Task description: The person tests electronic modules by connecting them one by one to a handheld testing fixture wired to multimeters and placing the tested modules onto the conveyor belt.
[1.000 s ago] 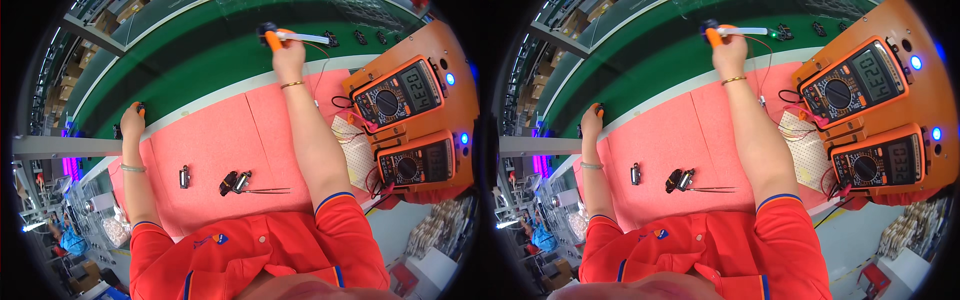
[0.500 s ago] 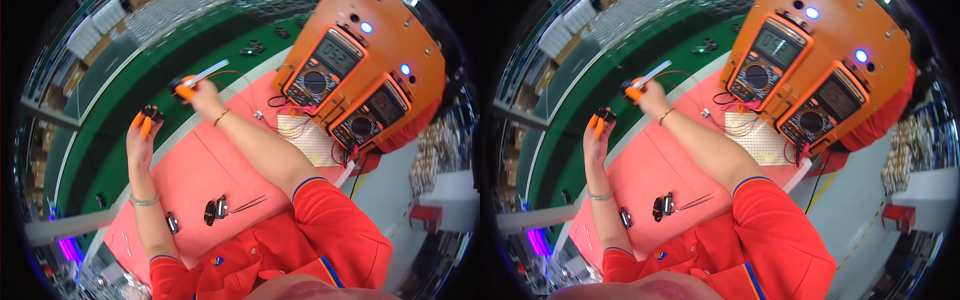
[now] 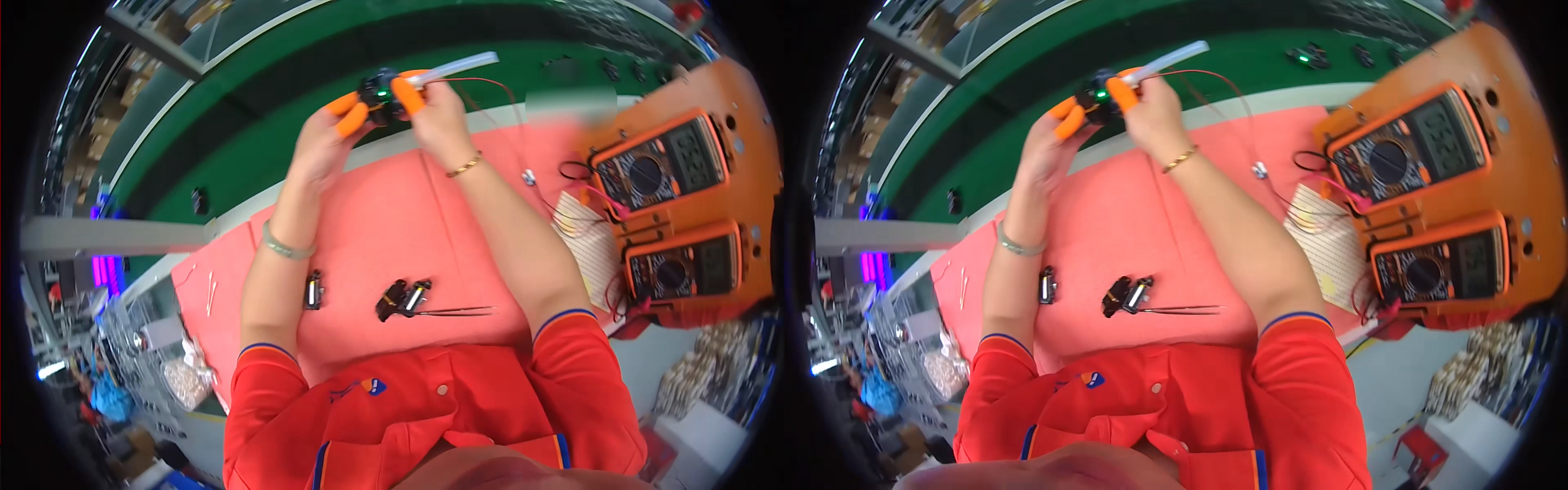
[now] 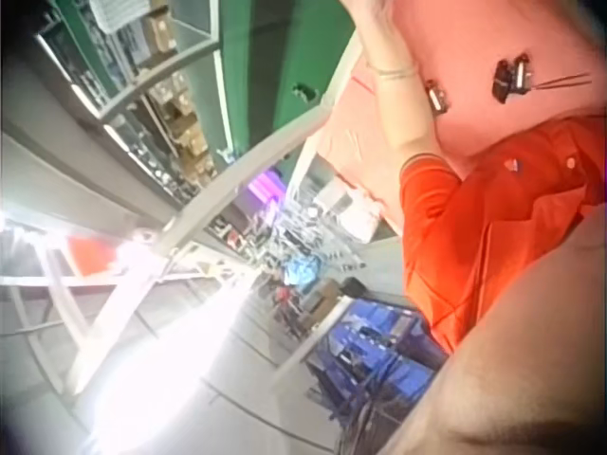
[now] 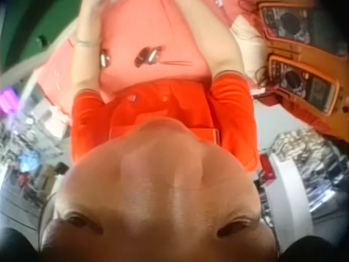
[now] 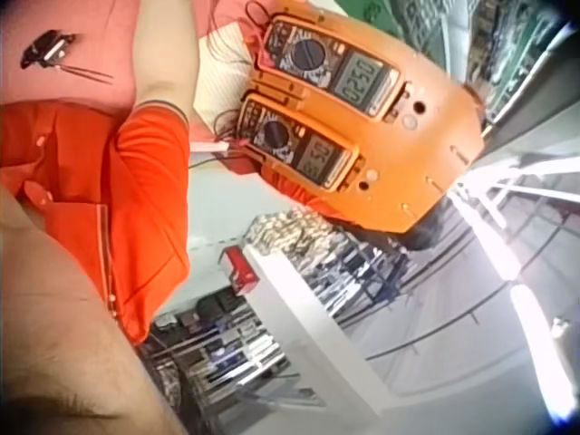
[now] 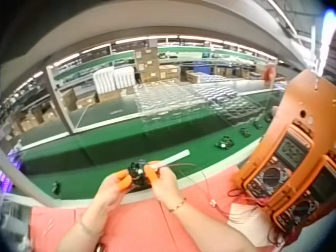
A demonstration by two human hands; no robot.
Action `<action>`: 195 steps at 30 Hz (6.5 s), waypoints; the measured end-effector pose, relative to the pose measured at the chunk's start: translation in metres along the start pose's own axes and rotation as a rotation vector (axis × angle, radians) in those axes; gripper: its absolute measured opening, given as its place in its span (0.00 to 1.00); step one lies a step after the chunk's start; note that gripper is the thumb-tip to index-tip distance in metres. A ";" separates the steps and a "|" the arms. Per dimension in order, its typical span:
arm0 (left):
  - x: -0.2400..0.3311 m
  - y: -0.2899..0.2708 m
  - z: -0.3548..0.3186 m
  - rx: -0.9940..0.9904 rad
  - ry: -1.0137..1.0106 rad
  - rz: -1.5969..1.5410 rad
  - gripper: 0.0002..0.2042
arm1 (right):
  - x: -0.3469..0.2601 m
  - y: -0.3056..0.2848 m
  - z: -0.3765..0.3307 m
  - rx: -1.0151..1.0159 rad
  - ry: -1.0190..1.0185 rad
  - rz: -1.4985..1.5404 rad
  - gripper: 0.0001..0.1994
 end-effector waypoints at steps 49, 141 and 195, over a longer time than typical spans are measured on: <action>0.036 -0.024 0.039 0.360 0.507 1.918 0.20 | 0.024 -0.062 0.037 0.346 0.024 0.665 0.10; 0.023 0.094 0.000 0.319 1.338 0.810 0.18 | 0.016 0.016 0.024 -0.301 0.111 1.344 0.12; 0.002 -0.018 -0.015 0.036 0.038 -0.073 0.12 | -0.011 0.011 -0.004 -0.099 -0.027 0.128 0.11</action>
Point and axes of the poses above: each hand's wrist, its own z-axis towards the middle knuckle, its own y-axis out of the palm, x = y × z, the point moved 4 cm from there along z, towards the middle knuckle, and after that the axes turned 8 degrees about -z, right-handed, at the moved point
